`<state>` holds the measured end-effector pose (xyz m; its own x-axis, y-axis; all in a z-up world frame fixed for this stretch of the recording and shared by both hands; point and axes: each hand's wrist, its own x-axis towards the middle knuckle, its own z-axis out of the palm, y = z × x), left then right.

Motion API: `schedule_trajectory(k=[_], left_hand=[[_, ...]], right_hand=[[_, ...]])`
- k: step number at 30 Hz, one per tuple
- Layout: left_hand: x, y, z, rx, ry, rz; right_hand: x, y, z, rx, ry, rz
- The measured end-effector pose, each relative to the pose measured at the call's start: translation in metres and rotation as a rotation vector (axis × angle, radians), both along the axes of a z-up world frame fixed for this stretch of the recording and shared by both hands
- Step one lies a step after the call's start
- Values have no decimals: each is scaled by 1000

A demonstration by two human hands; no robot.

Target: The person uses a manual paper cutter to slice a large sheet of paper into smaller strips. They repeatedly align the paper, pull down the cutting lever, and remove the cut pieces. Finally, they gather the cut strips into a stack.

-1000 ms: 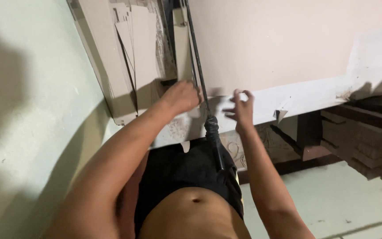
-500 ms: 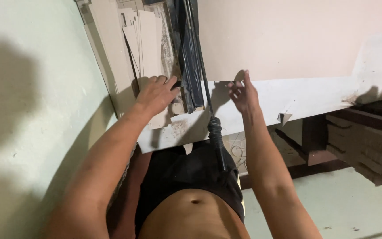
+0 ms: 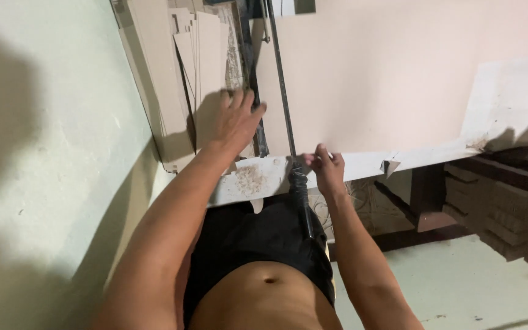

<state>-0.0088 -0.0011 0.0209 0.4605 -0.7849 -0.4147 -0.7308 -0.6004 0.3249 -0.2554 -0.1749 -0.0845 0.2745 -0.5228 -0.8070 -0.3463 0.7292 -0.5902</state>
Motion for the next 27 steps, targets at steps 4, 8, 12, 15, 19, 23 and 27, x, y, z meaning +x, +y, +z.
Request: schedule_trajectory(k=[4,8,12,15,19,23,27], left_hand=[[-3,-31,-51,51,-30,160],[7,-57,-62,368,-42,187],[11,-66,-65,426,40,250],[10,-68,-67,468,-16,255],[10,-72,-81,496,-30,277],[9,-70,-77,524,-21,233],[19,-76,-55,452,143,282]], right_hand=[[14,-7,3,-35,21,64],[35,-13,19,-19,-27,154],[43,-15,14,-61,-14,206],[43,-27,25,-15,159,488],[79,-3,141,-348,360,1055],[80,55,208,-582,451,1380],[20,75,41,-647,494,1468]])
